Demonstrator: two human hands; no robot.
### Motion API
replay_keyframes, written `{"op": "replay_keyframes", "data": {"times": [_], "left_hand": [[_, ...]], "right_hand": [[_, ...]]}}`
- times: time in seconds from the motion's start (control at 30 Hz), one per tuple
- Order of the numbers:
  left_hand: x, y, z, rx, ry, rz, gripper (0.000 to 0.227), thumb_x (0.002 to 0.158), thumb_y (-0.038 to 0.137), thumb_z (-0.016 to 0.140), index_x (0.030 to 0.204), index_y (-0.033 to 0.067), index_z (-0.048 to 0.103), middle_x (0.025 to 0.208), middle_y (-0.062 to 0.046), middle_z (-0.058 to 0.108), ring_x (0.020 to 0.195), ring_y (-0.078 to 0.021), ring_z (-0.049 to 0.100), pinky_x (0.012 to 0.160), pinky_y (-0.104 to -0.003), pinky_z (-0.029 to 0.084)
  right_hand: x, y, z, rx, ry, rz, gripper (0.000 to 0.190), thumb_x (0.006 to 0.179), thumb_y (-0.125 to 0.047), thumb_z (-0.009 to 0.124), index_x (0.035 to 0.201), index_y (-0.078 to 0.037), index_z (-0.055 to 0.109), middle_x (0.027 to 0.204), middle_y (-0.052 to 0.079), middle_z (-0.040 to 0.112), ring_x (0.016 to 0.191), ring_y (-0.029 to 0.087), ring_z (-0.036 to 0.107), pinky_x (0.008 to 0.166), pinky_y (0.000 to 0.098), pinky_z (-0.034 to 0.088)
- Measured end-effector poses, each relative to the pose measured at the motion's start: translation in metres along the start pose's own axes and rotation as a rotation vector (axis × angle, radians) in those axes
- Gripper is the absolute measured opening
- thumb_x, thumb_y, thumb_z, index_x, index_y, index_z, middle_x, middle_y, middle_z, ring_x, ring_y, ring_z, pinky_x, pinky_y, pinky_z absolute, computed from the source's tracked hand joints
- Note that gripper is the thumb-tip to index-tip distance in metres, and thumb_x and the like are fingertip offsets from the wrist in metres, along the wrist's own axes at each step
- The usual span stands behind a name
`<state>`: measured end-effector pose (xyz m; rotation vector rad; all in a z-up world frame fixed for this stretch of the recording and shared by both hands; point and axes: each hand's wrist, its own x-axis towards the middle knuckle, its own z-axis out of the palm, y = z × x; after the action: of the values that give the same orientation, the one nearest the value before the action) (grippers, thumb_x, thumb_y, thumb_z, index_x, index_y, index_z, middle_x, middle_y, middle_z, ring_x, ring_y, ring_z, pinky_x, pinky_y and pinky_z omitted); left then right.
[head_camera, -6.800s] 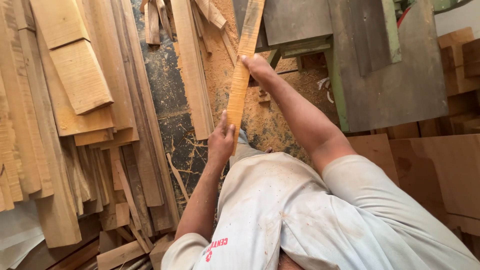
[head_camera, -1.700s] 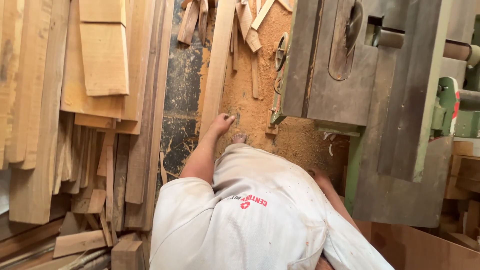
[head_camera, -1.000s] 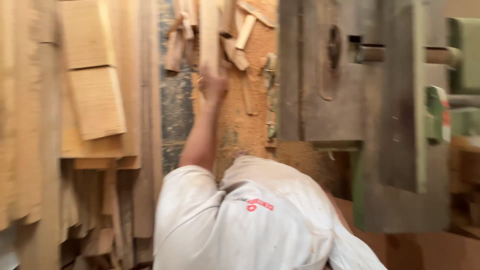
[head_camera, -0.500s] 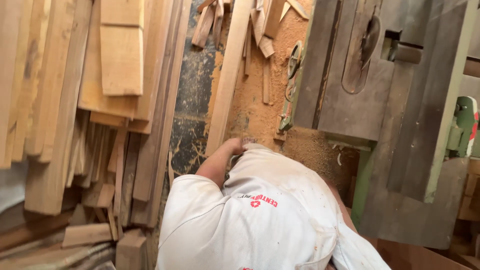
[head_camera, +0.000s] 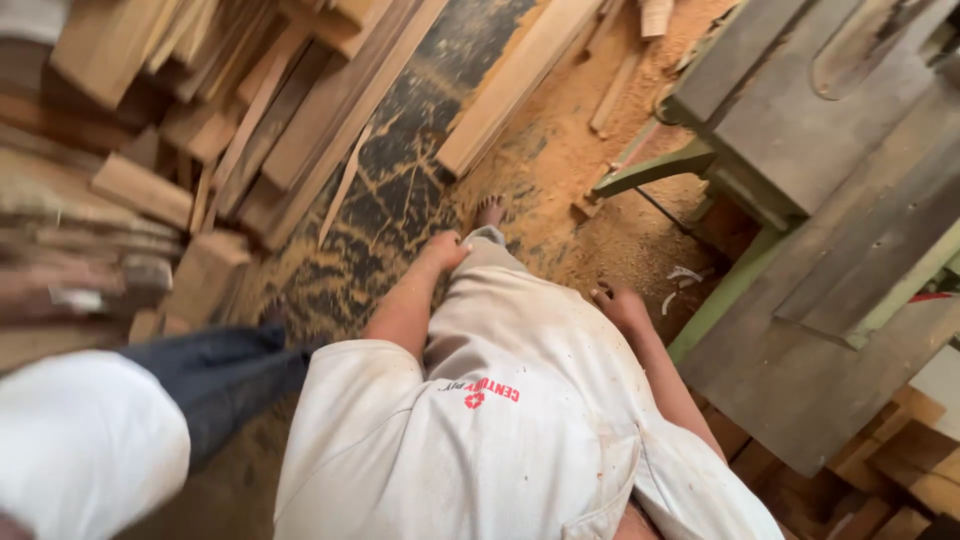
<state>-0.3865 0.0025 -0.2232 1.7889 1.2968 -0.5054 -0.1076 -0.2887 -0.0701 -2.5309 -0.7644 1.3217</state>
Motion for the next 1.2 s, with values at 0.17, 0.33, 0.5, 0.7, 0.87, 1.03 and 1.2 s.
{"op": "replay_keyframes", "data": {"times": [0.17, 0.33, 0.5, 0.7, 0.87, 1.03, 1.2], "left_hand": [[-0.095, -0.086, 0.034, -0.057, -0.176, -0.154, 0.063, 0.096, 0.054, 0.062, 0.132, 0.0024, 0.067, 0.137, -0.022, 0.065, 0.127, -0.039, 0.061, 0.108, -0.048, 0.048], [-0.12, -0.163, 0.051, -0.029, -0.149, -0.14, 0.065, 0.094, 0.05, 0.066, 0.137, 0.0018, 0.06, 0.142, -0.022, 0.058, 0.13, -0.038, 0.057, 0.109, -0.048, 0.045], [-0.128, -0.159, 0.02, 0.079, -0.203, -0.132, 0.064, 0.095, 0.052, 0.064, 0.14, 0.0063, 0.058, 0.142, -0.021, 0.059, 0.13, -0.038, 0.057, 0.109, -0.048, 0.046], [-0.139, -0.116, 0.007, 0.165, -0.24, -0.117, 0.06, 0.095, 0.051, 0.063, 0.138, 0.0088, 0.061, 0.137, -0.019, 0.065, 0.124, -0.0366, 0.065, 0.106, -0.047, 0.051], [-0.116, -0.076, 0.044, 0.287, -0.286, -0.026, 0.059, 0.094, 0.05, 0.063, 0.138, 0.0106, 0.06, 0.135, -0.018, 0.066, 0.121, -0.0369, 0.067, 0.103, -0.047, 0.052], [-0.102, -0.023, 0.093, 0.336, -0.174, 0.272, 0.061, 0.093, 0.054, 0.066, 0.133, 0.0079, 0.067, 0.133, -0.02, 0.068, 0.125, -0.0353, 0.063, 0.106, -0.044, 0.049], [-0.114, 0.05, 0.134, 0.356, -0.158, 0.312, 0.058, 0.093, 0.053, 0.065, 0.13, 0.0075, 0.068, 0.129, -0.019, 0.069, 0.12, -0.0355, 0.065, 0.102, -0.045, 0.051]], "right_hand": [[0.028, 0.077, 0.069, -0.221, -0.157, -0.04, 0.053, 0.098, -0.044, 0.063, 0.137, -0.009, 0.062, 0.132, 0.018, 0.068, 0.12, 0.035, 0.065, 0.098, 0.0453, 0.051], [0.002, 0.122, 0.109, -0.117, -0.071, -0.058, 0.049, 0.094, -0.041, 0.067, 0.13, -0.007, 0.07, 0.131, 0.02, 0.069, 0.122, 0.035, 0.065, 0.102, 0.0429, 0.052], [-0.081, 0.089, 0.114, -0.083, 0.022, 0.099, 0.05, 0.093, -0.042, 0.068, 0.13, -0.009, 0.069, 0.131, 0.017, 0.068, 0.122, 0.037, 0.063, 0.102, 0.0438, 0.051], [-0.149, 0.113, 0.144, 0.148, 0.075, 0.232, 0.051, 0.094, -0.043, 0.066, 0.132, -0.009, 0.068, 0.126, 0.017, 0.072, 0.113, 0.035, 0.072, 0.099, 0.0422, 0.054], [-0.178, 0.216, 0.179, 0.456, 0.103, 0.457, 0.052, 0.093, -0.04, 0.067, 0.134, -0.008, 0.062, 0.118, 0.017, 0.075, 0.102, 0.032, 0.077, 0.092, 0.0412, 0.057], [-0.209, 0.357, 0.152, 0.458, 0.462, 0.535, 0.029, 0.1, -0.02, 0.059, 0.12, -0.004, 0.071, 0.113, 0.021, 0.073, 0.099, 0.033, 0.068, 0.084, 0.0428, 0.055], [-0.236, 0.409, 0.022, 1.34, 0.962, 0.644, 0.021, 0.104, -0.014, 0.053, 0.118, -0.006, 0.066, 0.105, 0.009, 0.069, 0.093, 0.024, 0.063, 0.078, 0.039, 0.053]]}}
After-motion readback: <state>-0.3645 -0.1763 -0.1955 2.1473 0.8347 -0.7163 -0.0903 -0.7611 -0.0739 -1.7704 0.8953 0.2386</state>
